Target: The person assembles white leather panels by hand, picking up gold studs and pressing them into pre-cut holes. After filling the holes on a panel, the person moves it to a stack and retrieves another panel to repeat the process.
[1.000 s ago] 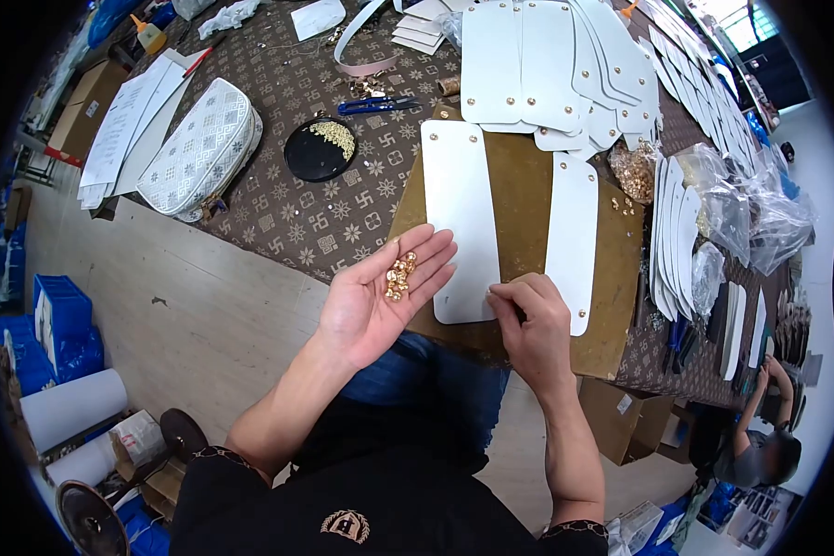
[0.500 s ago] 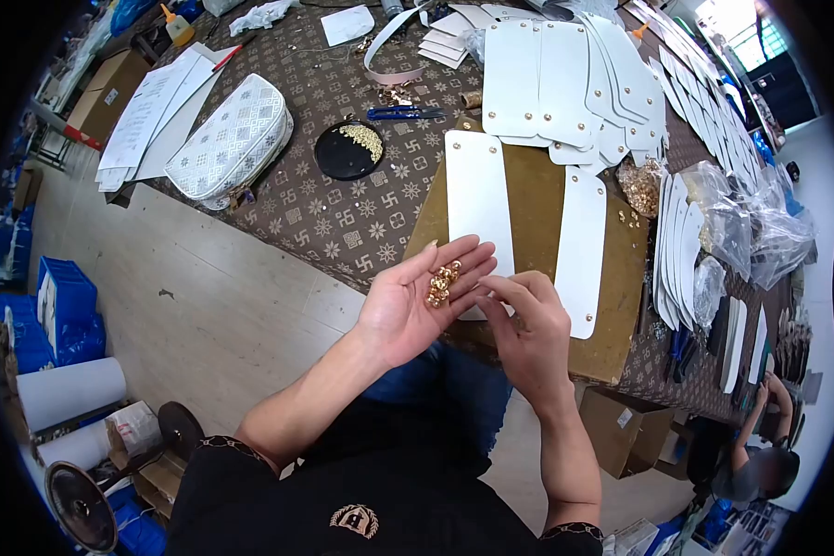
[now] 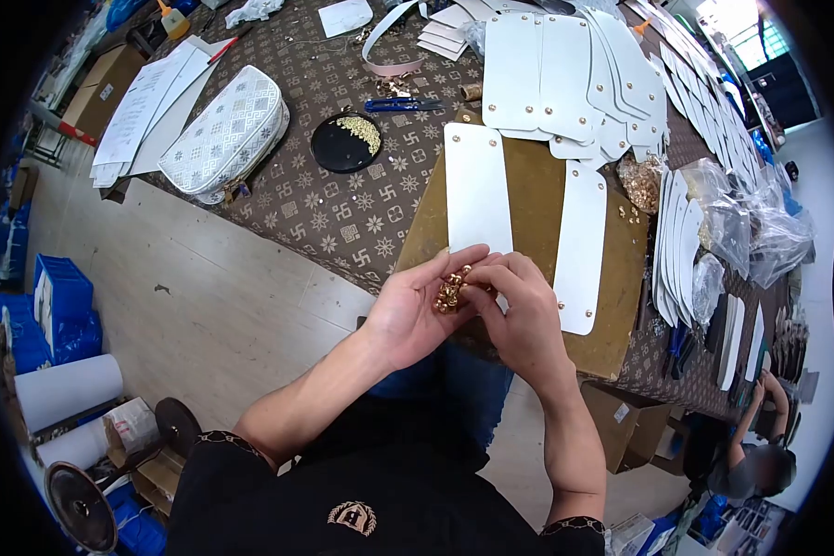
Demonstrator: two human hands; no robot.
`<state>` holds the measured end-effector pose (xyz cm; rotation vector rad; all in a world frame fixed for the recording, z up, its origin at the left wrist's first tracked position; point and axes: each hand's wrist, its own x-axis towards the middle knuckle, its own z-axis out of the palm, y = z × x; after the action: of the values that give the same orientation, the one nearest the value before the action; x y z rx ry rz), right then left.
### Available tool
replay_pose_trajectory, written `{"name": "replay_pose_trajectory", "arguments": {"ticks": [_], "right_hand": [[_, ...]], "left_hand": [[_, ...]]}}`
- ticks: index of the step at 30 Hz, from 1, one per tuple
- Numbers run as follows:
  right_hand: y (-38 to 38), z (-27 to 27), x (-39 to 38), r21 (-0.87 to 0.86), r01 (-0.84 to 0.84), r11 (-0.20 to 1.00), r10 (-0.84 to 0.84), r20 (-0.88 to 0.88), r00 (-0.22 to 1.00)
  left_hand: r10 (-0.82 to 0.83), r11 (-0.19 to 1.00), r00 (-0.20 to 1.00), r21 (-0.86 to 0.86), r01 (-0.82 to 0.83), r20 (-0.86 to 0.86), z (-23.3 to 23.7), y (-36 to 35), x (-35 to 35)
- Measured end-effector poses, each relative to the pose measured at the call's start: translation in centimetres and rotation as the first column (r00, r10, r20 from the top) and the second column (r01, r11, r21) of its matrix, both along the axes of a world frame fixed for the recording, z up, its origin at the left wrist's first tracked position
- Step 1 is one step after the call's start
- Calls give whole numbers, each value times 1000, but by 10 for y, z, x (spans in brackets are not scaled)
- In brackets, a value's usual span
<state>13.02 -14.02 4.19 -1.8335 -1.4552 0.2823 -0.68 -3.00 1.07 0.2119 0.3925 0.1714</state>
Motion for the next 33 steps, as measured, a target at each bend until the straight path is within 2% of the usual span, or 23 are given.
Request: {"name": "replay_pose_trajectory", "arguments": {"ticks": [2, 4, 5, 7, 8, 11, 13, 18, 20, 26, 33], "right_hand": [[-2, 1, 0, 8, -10, 1000, 10, 1, 1000], [-5, 2, -1, 6, 87, 996, -86, -102, 991], [-8, -2, 0, 4, 84, 996, -84, -104, 991], [-13, -14, 4, -17, 113, 993, -112, 15, 994], [-15, -18, 4, -19, 113, 993, -113, 15, 993], [-12, -24, -1, -36, 140, 990, -139, 22, 990], [-9, -27, -2, 14, 117, 993, -117, 118, 986], [-8, -29, -6, 1, 93, 996, -93, 105, 990], [-8, -29, -7, 8, 93, 996, -94, 105, 990], [-8, -29, -5, 32, 71, 997, -74, 117, 990], [-7, -26, -5, -35, 89, 995, -87, 67, 994]], "left_hand": [[-3, 1000, 1000, -8, 4, 5, 0, 2, -1], [63, 998, 998, -33, -62, 31, 5, 6, -3], [66, 997, 997, -35, -65, 28, 5, 8, -5], [201, 979, 979, -51, -199, 38, 5, 14, -7], [238, 970, 970, -69, -235, 43, 2, 16, -10], [261, 963, 964, -81, -257, 42, -5, 22, -15], [264, 962, 964, -76, -262, 30, -5, 22, -16], [267, 962, 963, -68, -265, 25, -7, 23, -14], [252, 967, 967, -17, -253, -32, -5, 23, -13], [250, 968, 965, -4, -251, -74, -6, 23, -10], [232, 972, 971, -9, -233, -62, -8, 23, -11]]}}
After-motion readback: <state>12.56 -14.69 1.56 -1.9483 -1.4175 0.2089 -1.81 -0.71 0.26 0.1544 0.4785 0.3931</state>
